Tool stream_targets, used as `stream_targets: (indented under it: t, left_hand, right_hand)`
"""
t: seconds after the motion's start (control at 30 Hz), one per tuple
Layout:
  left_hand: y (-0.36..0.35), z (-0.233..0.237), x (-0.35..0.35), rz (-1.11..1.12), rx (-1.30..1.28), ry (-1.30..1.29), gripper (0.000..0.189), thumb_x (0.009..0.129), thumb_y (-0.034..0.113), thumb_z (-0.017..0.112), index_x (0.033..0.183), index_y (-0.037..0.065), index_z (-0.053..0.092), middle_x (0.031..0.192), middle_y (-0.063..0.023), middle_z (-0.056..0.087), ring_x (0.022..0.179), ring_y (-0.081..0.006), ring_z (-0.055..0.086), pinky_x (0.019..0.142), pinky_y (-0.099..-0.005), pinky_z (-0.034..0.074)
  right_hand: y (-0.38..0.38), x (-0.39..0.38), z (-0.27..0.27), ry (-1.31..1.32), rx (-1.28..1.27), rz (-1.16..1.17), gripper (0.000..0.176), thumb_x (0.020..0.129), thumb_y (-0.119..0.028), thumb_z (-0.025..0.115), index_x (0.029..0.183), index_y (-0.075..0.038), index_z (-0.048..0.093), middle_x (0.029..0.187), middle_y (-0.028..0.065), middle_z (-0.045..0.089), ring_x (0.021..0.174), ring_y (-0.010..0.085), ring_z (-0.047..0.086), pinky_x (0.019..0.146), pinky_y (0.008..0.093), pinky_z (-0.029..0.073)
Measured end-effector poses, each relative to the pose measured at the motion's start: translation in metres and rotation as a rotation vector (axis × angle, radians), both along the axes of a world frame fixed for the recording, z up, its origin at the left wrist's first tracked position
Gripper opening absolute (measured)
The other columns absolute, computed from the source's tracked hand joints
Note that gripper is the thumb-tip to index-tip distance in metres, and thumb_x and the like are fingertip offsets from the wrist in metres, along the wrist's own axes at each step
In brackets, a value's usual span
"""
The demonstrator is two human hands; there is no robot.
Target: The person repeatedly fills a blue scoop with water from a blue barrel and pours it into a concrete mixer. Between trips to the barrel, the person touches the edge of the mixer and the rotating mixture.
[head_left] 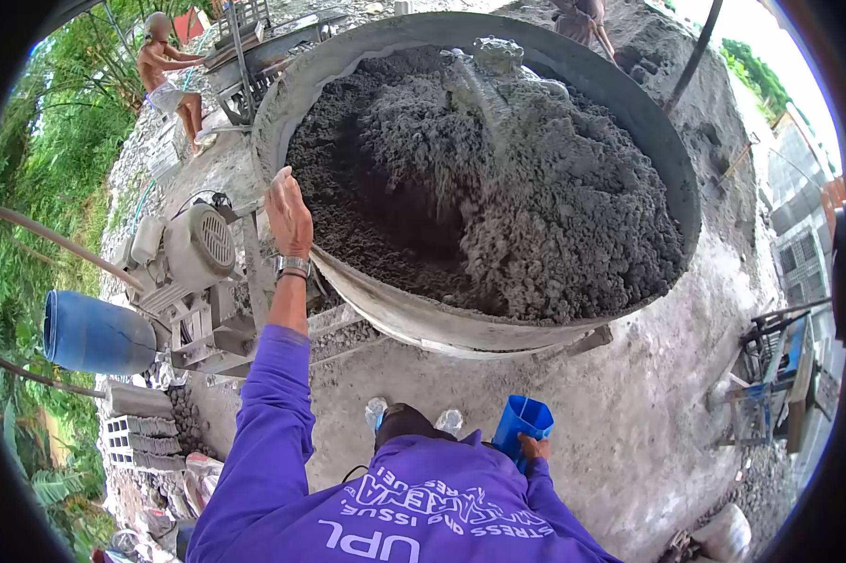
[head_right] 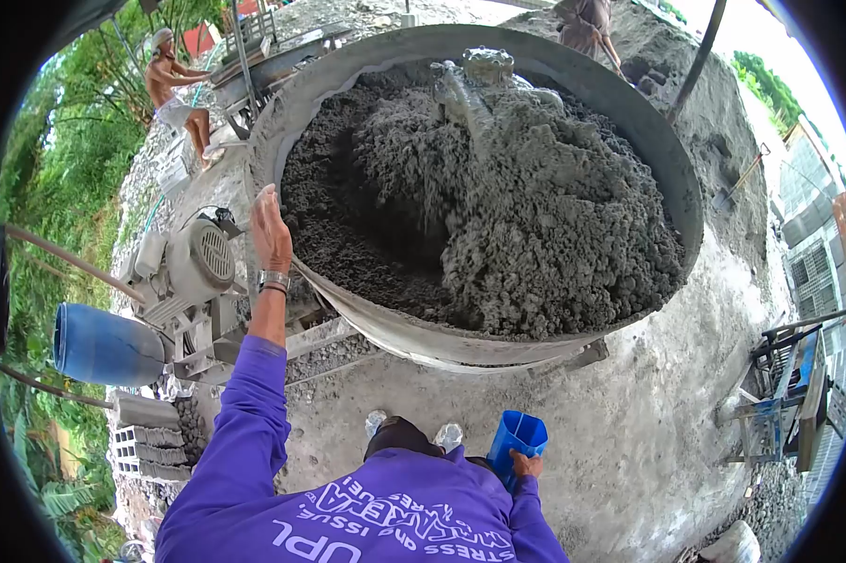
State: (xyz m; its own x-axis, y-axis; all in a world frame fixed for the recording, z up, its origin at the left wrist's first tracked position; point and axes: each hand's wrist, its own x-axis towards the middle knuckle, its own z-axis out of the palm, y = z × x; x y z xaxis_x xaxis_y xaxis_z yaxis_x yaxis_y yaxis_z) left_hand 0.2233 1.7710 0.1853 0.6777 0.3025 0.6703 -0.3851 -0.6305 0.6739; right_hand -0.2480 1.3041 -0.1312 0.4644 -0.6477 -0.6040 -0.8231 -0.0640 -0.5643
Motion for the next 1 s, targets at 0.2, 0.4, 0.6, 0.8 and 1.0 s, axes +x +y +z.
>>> stream_targets:
  t: [0.2,0.4,0.6,0.8,1.0]
  left_hand:
    - [-0.002,0.009,-0.006,-0.003,0.039,0.040,0.053,0.105,0.044,0.036,0.129,0.001,0.057,0.129,-0.0191,0.058,0.121,-0.0371,0.050,0.105,-0.0473,0.038]
    - [-0.013,0.019,-0.015,0.035,0.051,0.095,0.055,0.103,0.046,0.039,0.126,0.001,0.060,0.121,-0.0211,0.060,0.114,-0.0378,0.053,0.098,-0.0466,0.041]
    - [-0.002,0.004,-0.001,0.065,0.194,0.162,0.053,0.102,0.044,0.042,0.114,-0.003,0.065,0.115,-0.0262,0.061,0.106,-0.0419,0.056,0.095,-0.0473,0.043]
    - [-0.003,0.013,0.001,0.034,0.381,0.301,0.048,0.101,0.040,0.044,0.103,-0.002,0.068,0.105,-0.0227,0.067,0.104,-0.0405,0.058,0.094,-0.0484,0.043]
    - [-0.007,0.013,-0.001,0.060,0.371,0.311,0.049,0.101,0.041,0.044,0.099,-0.001,0.068,0.103,-0.0212,0.068,0.105,-0.0393,0.058,0.094,-0.0500,0.043]
  right_hand:
    - [-0.005,-0.002,-0.010,-0.028,0.000,-0.020,0.030,0.068,-0.032,0.082,0.072,-0.004,0.071,0.063,0.0114,0.068,0.055,0.0224,0.066,0.057,0.0368,0.052]
    - [-0.007,0.002,-0.006,0.054,-0.029,-0.050,0.035,0.066,-0.033,0.083,0.074,-0.001,0.071,0.064,0.0128,0.068,0.057,0.0240,0.067,0.059,0.0377,0.053]
    - [-0.014,-0.001,-0.011,0.125,-0.072,-0.065,0.043,0.064,-0.038,0.083,0.077,0.001,0.071,0.062,0.0142,0.068,0.059,0.0262,0.068,0.064,0.0387,0.054]
    - [-0.031,-0.020,-0.085,0.168,-0.139,-0.062,0.067,0.062,-0.051,0.080,0.096,0.006,0.072,0.099,0.0267,0.071,0.098,0.0387,0.069,0.088,0.0456,0.053]
    - [-0.033,-0.021,-0.074,0.198,-0.076,-0.046,0.073,0.060,-0.050,0.081,0.103,0.008,0.071,0.110,0.0306,0.068,0.108,0.0422,0.065,0.093,0.0469,0.051]
